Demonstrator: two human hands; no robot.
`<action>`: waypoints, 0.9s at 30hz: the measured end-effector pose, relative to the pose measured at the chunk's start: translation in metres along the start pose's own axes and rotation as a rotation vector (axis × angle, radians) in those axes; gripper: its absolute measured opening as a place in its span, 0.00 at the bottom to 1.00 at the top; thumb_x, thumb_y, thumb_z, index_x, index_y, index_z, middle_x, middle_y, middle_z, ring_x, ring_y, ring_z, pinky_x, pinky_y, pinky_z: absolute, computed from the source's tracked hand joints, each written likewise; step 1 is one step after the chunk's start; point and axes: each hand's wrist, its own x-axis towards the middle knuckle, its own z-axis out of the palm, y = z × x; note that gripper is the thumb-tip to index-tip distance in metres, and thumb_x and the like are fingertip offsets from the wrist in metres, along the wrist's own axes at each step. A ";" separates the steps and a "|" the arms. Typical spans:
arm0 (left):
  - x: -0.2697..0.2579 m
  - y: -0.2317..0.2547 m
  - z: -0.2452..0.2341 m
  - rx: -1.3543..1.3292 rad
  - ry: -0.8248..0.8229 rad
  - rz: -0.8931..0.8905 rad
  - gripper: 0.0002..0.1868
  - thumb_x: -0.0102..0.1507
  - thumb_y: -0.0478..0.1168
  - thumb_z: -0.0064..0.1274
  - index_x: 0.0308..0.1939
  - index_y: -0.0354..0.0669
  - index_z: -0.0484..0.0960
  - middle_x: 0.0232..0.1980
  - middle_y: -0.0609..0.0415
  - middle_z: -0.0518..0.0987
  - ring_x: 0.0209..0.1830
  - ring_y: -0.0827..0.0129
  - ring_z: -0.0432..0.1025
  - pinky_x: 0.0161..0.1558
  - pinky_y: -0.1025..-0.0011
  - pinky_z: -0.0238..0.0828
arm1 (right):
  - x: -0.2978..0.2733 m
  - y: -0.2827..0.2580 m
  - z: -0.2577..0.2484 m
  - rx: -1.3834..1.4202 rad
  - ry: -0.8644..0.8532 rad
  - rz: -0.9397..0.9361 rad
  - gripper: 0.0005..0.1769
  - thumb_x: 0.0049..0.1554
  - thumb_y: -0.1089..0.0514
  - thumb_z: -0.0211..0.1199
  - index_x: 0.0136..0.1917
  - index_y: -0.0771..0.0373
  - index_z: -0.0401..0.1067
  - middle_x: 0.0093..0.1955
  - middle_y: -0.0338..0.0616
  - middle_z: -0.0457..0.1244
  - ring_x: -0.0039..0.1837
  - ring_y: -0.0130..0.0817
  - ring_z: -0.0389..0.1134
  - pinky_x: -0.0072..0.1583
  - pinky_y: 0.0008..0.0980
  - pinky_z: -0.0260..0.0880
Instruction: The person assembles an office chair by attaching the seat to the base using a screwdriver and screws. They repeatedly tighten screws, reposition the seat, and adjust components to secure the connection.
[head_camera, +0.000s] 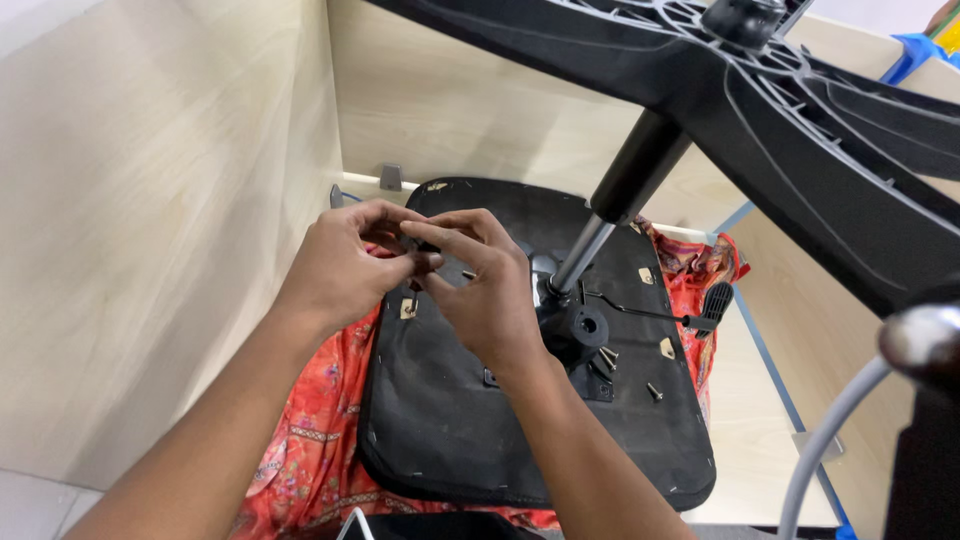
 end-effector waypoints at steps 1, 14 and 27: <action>-0.002 0.000 0.000 0.035 0.036 -0.009 0.16 0.53 0.34 0.67 0.45 0.36 0.84 0.37 0.55 0.86 0.38 0.73 0.81 0.43 0.74 0.79 | -0.003 -0.001 0.003 0.013 0.008 -0.012 0.32 0.47 0.68 0.75 0.64 0.47 0.78 0.61 0.41 0.69 0.62 0.36 0.74 0.62 0.33 0.76; -0.004 -0.017 0.013 -0.012 0.123 0.057 0.23 0.51 0.40 0.71 0.44 0.38 0.76 0.39 0.54 0.83 0.38 0.75 0.80 0.43 0.74 0.79 | -0.012 -0.016 0.025 0.116 0.110 0.208 0.31 0.51 0.69 0.66 0.67 0.60 0.64 0.62 0.47 0.69 0.61 0.41 0.75 0.60 0.35 0.75; 0.017 -0.001 0.012 0.229 0.179 -0.077 0.18 0.53 0.40 0.70 0.43 0.33 0.87 0.36 0.52 0.87 0.35 0.74 0.81 0.41 0.73 0.78 | 0.012 -0.006 0.030 -0.124 0.237 0.010 0.29 0.47 0.70 0.67 0.63 0.60 0.72 0.53 0.52 0.65 0.55 0.51 0.71 0.54 0.42 0.73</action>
